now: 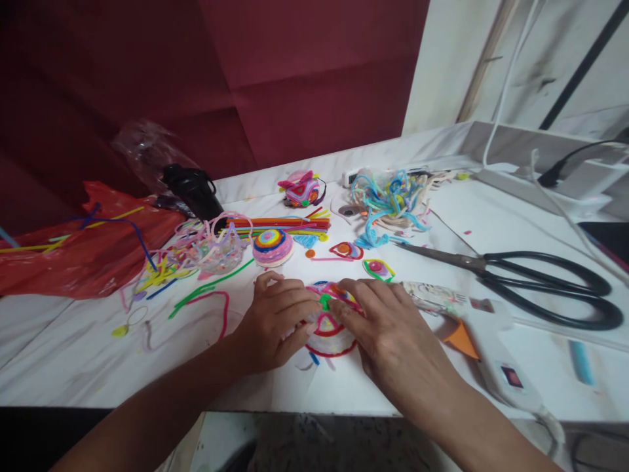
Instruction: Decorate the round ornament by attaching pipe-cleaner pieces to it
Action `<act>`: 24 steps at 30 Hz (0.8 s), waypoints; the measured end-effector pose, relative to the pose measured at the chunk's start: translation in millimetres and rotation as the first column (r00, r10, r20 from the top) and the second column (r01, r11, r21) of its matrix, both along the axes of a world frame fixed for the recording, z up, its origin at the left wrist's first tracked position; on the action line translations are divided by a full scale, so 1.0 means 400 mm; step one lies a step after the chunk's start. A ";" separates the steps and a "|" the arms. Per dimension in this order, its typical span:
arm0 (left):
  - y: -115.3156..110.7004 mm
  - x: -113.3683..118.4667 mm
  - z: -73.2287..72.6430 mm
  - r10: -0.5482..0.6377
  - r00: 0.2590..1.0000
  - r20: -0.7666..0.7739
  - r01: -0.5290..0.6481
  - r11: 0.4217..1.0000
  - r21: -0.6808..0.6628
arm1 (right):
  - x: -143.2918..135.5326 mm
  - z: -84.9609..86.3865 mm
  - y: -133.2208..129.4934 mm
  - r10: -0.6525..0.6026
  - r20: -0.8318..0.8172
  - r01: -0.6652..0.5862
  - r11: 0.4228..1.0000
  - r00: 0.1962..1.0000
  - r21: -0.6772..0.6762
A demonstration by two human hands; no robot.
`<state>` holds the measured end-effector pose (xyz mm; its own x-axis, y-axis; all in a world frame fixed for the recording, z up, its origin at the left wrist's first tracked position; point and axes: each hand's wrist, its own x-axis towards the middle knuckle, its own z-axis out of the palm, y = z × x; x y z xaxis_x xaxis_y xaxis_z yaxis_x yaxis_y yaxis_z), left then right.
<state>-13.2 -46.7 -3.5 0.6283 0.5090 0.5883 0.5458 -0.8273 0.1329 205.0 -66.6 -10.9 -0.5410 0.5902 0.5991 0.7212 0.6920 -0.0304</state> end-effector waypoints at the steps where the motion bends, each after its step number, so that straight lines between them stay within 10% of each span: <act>1: 0.000 0.000 0.000 0.001 1.000 -0.003 -0.001 1.000 0.005 | 0.000 0.000 0.000 0.002 -0.005 -0.002 1.000 1.000 -0.002; 24: 0.002 -0.004 -0.005 0.037 0.999 -0.040 -0.035 0.998 0.053 | 0.010 -0.016 0.010 0.028 -0.057 -0.028 1.000 0.998 0.006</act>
